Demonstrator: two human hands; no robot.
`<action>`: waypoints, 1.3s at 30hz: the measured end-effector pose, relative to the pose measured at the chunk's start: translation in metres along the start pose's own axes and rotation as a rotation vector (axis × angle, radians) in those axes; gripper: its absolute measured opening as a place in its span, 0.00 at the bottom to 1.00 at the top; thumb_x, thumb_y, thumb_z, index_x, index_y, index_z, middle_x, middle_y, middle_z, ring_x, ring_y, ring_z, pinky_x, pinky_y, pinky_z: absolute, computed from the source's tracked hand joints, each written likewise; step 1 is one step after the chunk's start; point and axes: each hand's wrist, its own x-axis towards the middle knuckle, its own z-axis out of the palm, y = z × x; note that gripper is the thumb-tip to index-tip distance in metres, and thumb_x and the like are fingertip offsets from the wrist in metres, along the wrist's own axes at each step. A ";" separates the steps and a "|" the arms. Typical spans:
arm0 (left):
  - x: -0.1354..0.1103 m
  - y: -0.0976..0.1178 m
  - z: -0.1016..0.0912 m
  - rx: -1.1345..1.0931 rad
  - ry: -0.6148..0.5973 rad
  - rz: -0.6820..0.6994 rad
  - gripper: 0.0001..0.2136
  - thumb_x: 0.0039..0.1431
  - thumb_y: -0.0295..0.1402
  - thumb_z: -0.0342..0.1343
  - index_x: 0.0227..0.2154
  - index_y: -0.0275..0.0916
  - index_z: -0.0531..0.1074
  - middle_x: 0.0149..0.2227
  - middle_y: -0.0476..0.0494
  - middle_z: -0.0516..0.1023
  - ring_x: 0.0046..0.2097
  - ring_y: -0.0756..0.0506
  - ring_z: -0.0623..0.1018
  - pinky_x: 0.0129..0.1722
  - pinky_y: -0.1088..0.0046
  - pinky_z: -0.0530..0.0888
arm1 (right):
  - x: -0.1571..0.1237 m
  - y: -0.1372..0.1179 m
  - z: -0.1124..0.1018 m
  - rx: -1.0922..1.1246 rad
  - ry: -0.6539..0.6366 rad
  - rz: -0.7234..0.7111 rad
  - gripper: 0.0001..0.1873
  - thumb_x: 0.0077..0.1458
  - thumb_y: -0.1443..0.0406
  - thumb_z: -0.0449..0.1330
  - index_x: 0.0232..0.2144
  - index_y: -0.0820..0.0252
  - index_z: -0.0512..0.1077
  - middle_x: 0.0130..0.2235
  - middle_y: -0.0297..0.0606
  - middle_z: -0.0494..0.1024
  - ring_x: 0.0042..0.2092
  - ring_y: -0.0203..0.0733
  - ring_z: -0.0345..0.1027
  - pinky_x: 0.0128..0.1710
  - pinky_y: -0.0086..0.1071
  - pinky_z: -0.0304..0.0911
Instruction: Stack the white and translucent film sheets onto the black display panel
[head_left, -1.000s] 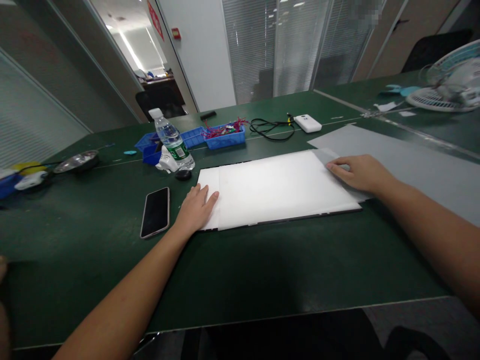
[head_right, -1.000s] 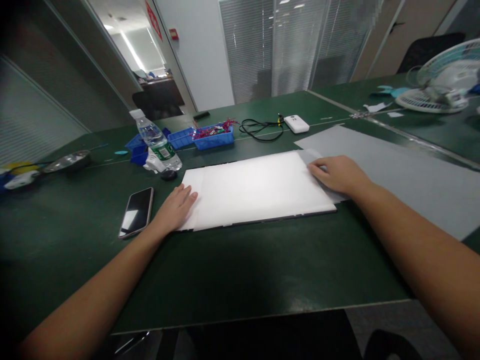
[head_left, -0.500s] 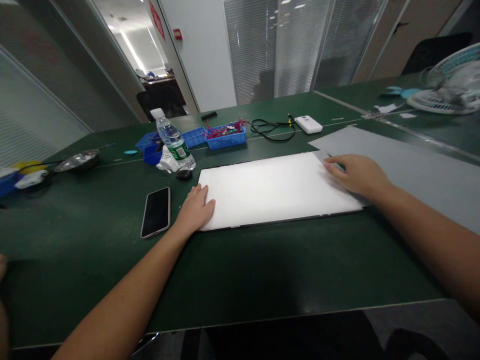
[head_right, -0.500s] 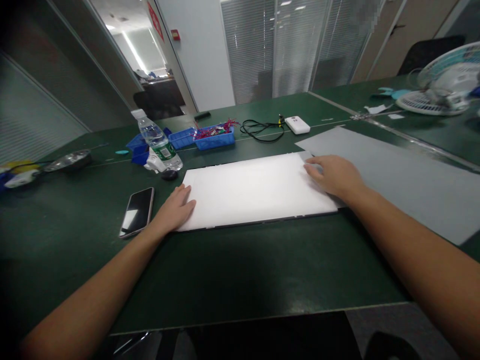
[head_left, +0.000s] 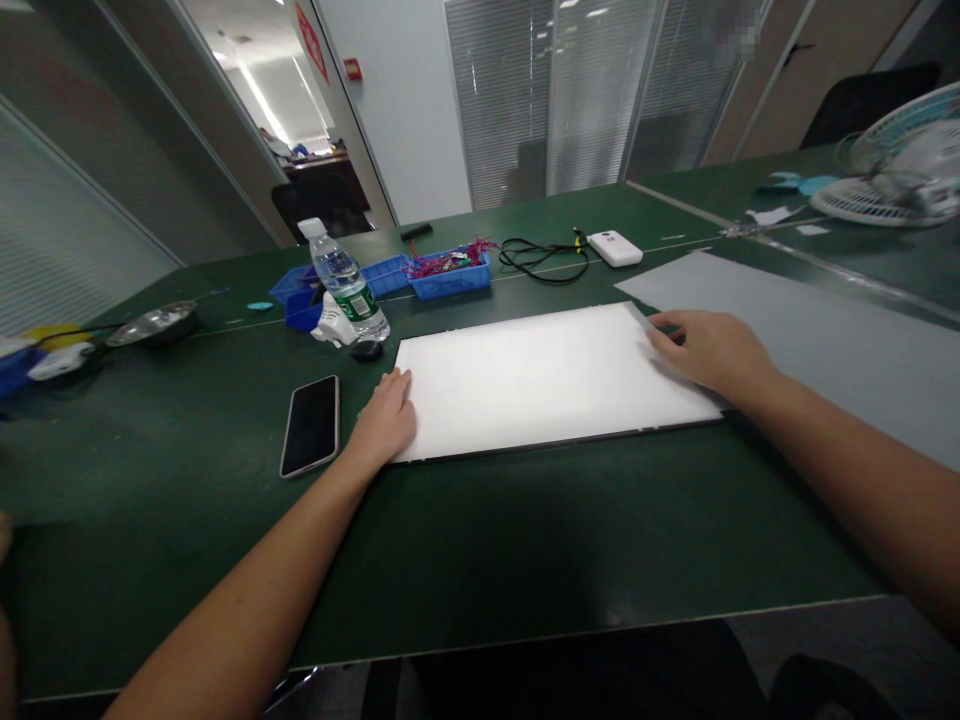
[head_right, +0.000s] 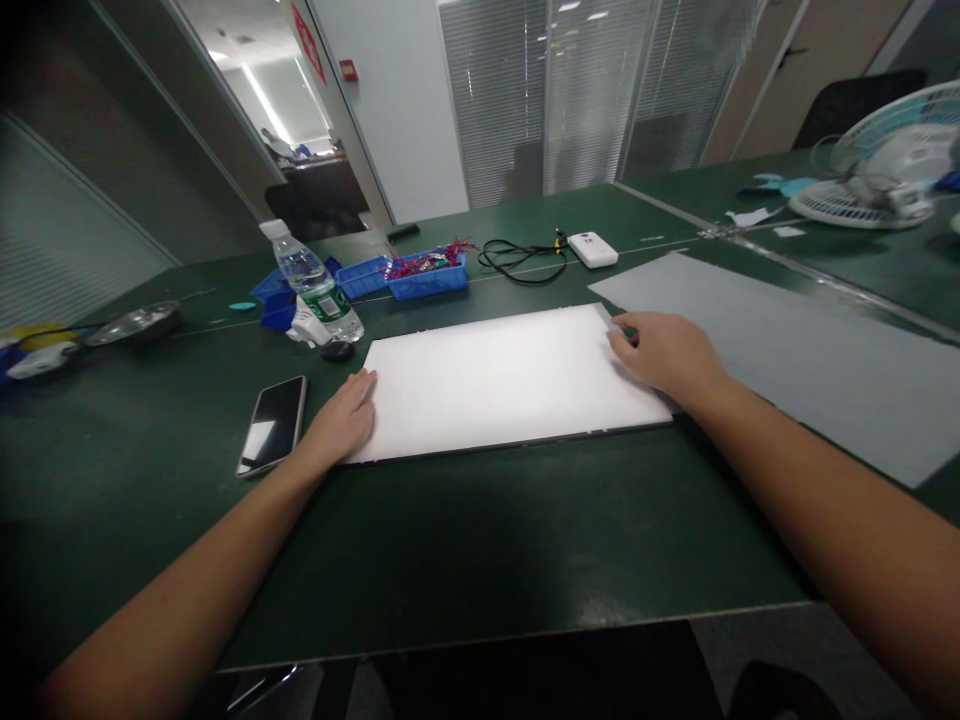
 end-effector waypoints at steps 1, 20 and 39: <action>0.000 0.000 -0.001 -0.003 0.001 -0.001 0.33 0.68 0.28 0.46 0.75 0.32 0.65 0.80 0.36 0.61 0.81 0.37 0.59 0.81 0.55 0.57 | -0.001 -0.001 0.000 0.003 0.007 -0.001 0.33 0.68 0.48 0.52 0.63 0.55 0.82 0.46 0.46 0.88 0.44 0.58 0.77 0.41 0.45 0.63; 0.006 -0.005 -0.018 -0.129 -0.006 -0.080 0.28 0.68 0.36 0.56 0.69 0.41 0.76 0.78 0.39 0.63 0.76 0.35 0.70 0.77 0.56 0.65 | -0.006 -0.008 -0.004 0.038 0.078 -0.036 0.28 0.70 0.51 0.53 0.57 0.57 0.86 0.44 0.45 0.89 0.42 0.56 0.79 0.41 0.44 0.63; -0.004 0.009 -0.015 0.018 -0.005 -0.022 0.32 0.72 0.41 0.51 0.73 0.30 0.69 0.79 0.28 0.60 0.78 0.32 0.65 0.77 0.53 0.63 | -0.007 -0.009 0.000 -0.008 0.095 -0.078 0.27 0.71 0.52 0.53 0.57 0.55 0.85 0.46 0.44 0.89 0.44 0.55 0.80 0.40 0.42 0.64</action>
